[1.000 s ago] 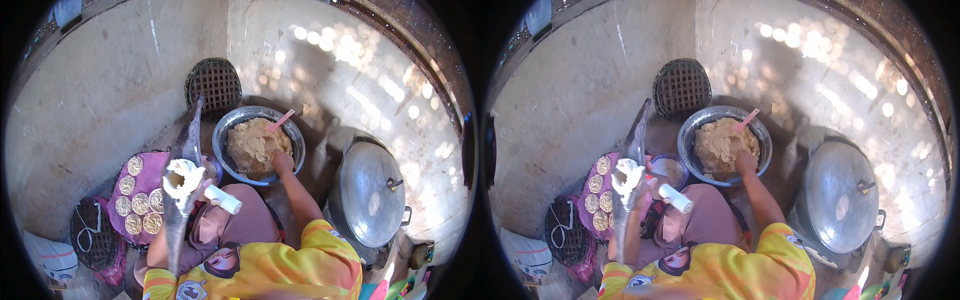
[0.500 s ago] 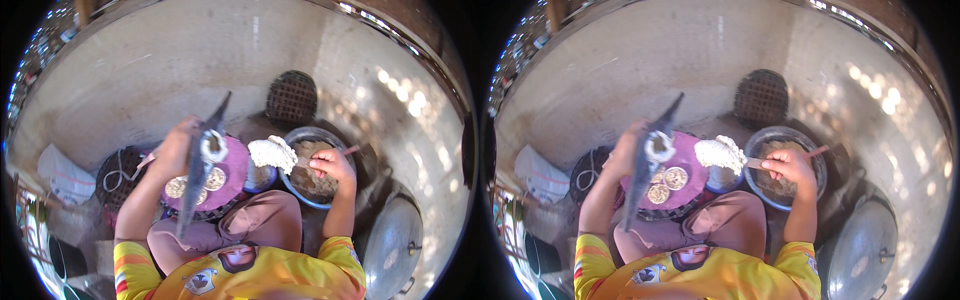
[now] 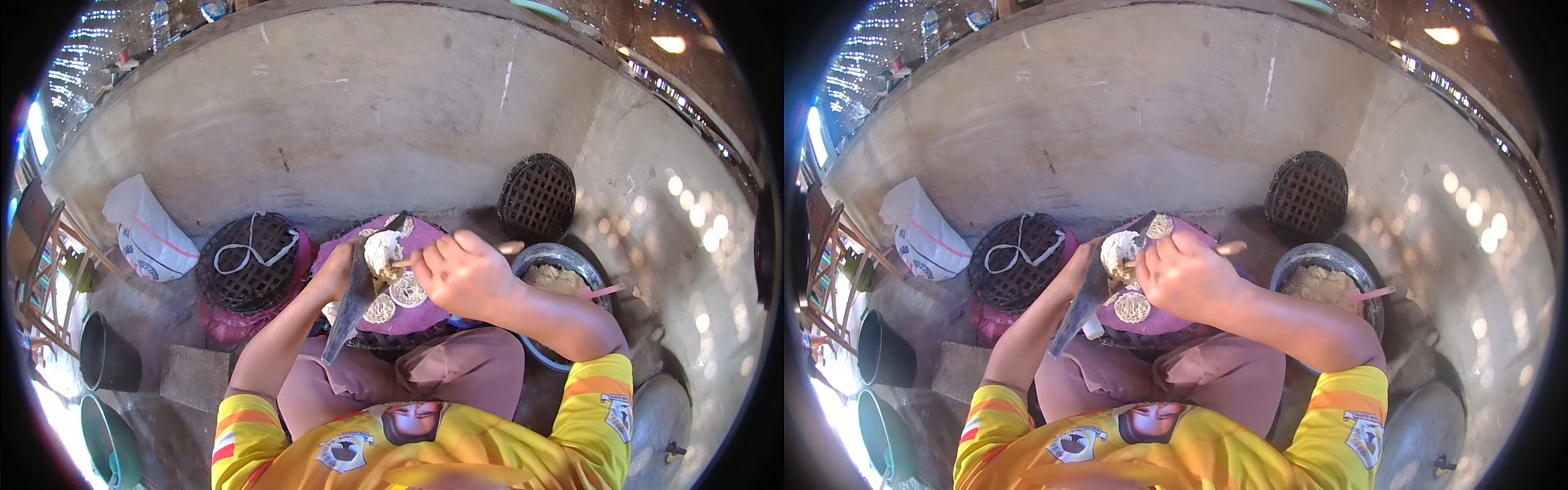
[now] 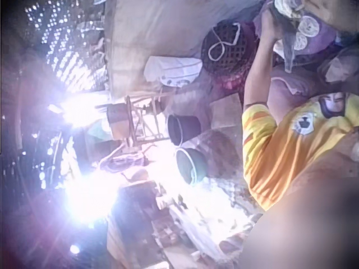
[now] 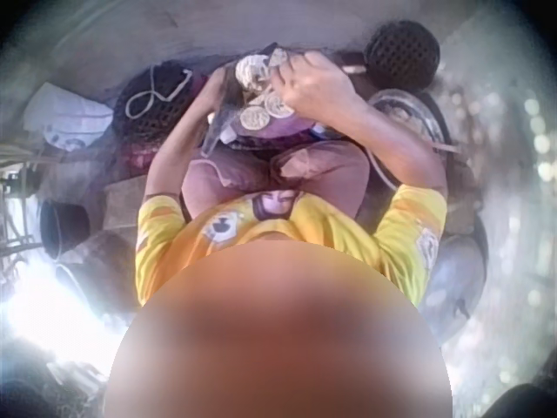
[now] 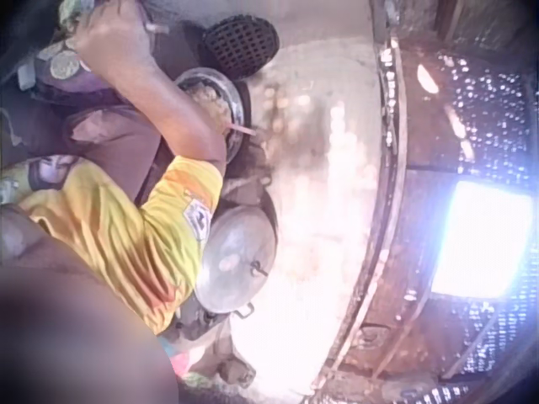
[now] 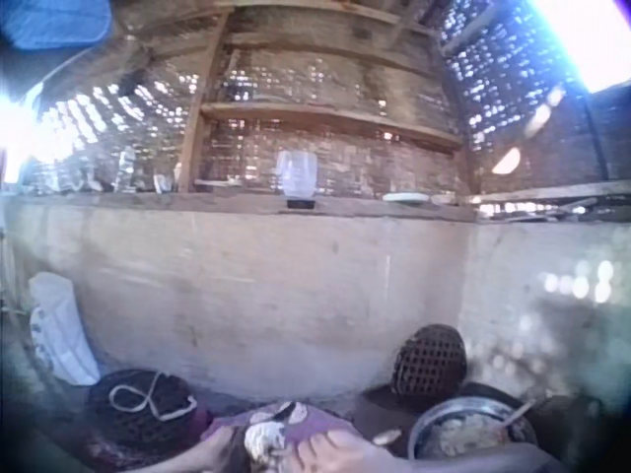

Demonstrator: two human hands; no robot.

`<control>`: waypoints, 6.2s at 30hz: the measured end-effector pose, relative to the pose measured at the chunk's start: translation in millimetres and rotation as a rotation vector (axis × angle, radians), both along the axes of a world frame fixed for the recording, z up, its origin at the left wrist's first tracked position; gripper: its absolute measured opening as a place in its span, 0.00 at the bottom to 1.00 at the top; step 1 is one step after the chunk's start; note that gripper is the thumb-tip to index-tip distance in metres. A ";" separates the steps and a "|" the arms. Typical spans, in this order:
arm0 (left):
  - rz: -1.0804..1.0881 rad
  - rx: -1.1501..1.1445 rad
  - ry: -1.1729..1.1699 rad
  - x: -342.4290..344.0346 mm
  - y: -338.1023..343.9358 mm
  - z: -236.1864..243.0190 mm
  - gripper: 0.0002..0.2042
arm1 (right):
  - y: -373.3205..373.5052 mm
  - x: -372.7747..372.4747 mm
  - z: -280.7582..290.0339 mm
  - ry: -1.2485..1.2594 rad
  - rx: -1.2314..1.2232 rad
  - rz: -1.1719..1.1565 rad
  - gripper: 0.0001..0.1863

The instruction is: The person scoops dough from a metal bowl and uses a manual press to extrude it into small cups arranged on a purple mat. They repeat this process to fill multiple cups, then place a woven lid over the tray.

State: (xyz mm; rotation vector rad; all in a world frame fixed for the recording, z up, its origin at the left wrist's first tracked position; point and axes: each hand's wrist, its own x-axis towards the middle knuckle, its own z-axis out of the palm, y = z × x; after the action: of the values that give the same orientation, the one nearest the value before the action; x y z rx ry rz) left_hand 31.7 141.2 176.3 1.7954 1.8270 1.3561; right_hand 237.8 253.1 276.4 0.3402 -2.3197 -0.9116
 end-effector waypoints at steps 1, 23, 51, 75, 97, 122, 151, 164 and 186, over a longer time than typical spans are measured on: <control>0.029 -0.019 -0.018 -4.4 -5.1 -2.0 0.23 | -1.7 0.8 1.3 0.023 0.034 0.032 0.05; 0.239 0.164 -0.476 -5.0 -1.0 20.9 0.20 | 13.3 33.3 39.8 0.076 -0.334 -0.111 0.08; 0.106 0.136 -0.161 -10.5 48.2 17.8 0.20 | 40.7 5.8 -99.9 0.516 -1.194 -0.107 0.12; -0.729 0.363 -1.445 108.4 31.4 0.2 0.15 | 24.7 59.9 -162.5 -0.528 -2.474 0.641 0.32; 0.395 0.331 0.756 43.7 -42.4 -56.9 0.14 | -28.4 1.3 -124.7 0.445 -2.020 0.277 0.34; -0.605 -0.147 -1.451 163.3 38.7 -101.9 0.39 | 88.2 19.6 -45.7 -0.247 -2.497 0.818 0.38; -1.320 -0.148 -2.345 157.3 74.8 -163.4 0.49 | 159.9 -111.6 -175.4 -0.203 -2.719 -0.467 0.42; -1.670 0.093 -2.241 149.7 79.3 -144.8 0.32 | 115.7 -65.5 -216.7 -0.554 -2.772 0.122 0.47; -1.803 -0.218 -1.950 168.1 71.7 -126.5 0.44 | 103.0 -66.3 -258.8 -0.548 -1.099 -0.148 0.67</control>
State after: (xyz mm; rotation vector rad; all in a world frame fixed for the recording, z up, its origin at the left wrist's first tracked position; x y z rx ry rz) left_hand 199.8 213.0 49.7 0.4601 -0.6493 0.8868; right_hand 171.5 356.1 17.7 -0.0786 -2.9541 0.5510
